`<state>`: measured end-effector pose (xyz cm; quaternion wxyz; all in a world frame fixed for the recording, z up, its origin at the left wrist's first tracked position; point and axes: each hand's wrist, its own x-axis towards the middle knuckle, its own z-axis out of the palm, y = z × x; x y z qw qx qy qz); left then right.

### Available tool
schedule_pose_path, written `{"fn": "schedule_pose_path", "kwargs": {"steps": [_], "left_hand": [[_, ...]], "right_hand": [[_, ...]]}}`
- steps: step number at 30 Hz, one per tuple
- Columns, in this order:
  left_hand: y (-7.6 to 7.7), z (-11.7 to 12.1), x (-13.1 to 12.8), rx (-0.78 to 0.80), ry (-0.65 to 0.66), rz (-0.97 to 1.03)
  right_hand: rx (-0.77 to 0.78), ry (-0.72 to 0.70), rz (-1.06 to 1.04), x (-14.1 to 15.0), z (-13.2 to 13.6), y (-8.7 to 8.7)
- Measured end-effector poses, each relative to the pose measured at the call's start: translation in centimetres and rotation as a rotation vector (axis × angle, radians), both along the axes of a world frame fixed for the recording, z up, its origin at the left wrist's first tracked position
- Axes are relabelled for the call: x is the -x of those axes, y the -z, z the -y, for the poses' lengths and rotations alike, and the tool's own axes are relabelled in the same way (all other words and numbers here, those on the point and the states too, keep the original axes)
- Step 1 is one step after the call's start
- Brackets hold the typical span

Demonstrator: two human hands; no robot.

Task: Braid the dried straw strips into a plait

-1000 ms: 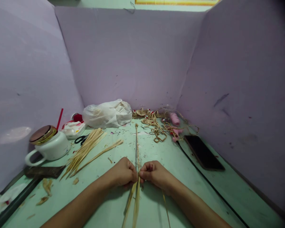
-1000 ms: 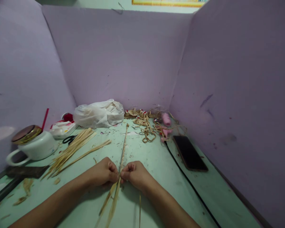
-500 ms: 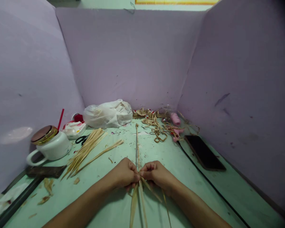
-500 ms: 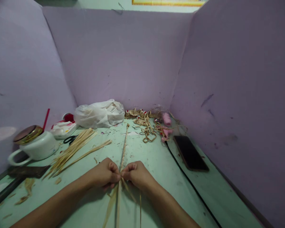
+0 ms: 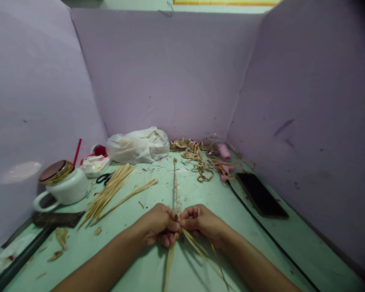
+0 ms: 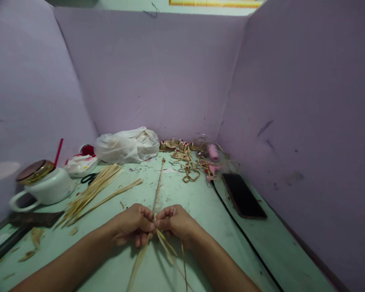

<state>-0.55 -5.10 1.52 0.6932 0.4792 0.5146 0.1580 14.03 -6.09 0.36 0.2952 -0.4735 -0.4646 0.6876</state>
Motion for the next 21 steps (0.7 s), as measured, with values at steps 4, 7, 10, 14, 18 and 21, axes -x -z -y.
{"fn": "schedule_pose_path", "kwargs": {"steps": [4,7,10,14,18,21], "left_hand": [[-0.26,-0.29,0.43,-0.021,0.002,-0.06],[-0.58,-0.41,0.67,-0.047,0.05,-0.121],[-0.52,-0.47,0.69,0.001,0.091,-0.095],[-0.3,-0.43,0.65,0.029,0.078,-0.022],[-0.68,-0.22,0.6,-0.058,0.058,-0.088],[-0.98,-0.01,0.46,-0.133,0.02,-0.175]], "right_hand": [[0.01,0.01,-0.008,-0.1,-0.08,0.17],[-0.002,0.005,-0.034,-0.09,-0.14,0.42],[-0.047,-0.008,-0.031,-0.06,-0.23,0.7],[-0.113,-0.025,0.01,-0.09,-0.32,0.82],[-0.122,-0.046,0.031,-0.1,-0.31,0.82],[-0.133,-0.047,0.076,-0.07,-0.28,0.98]]}}
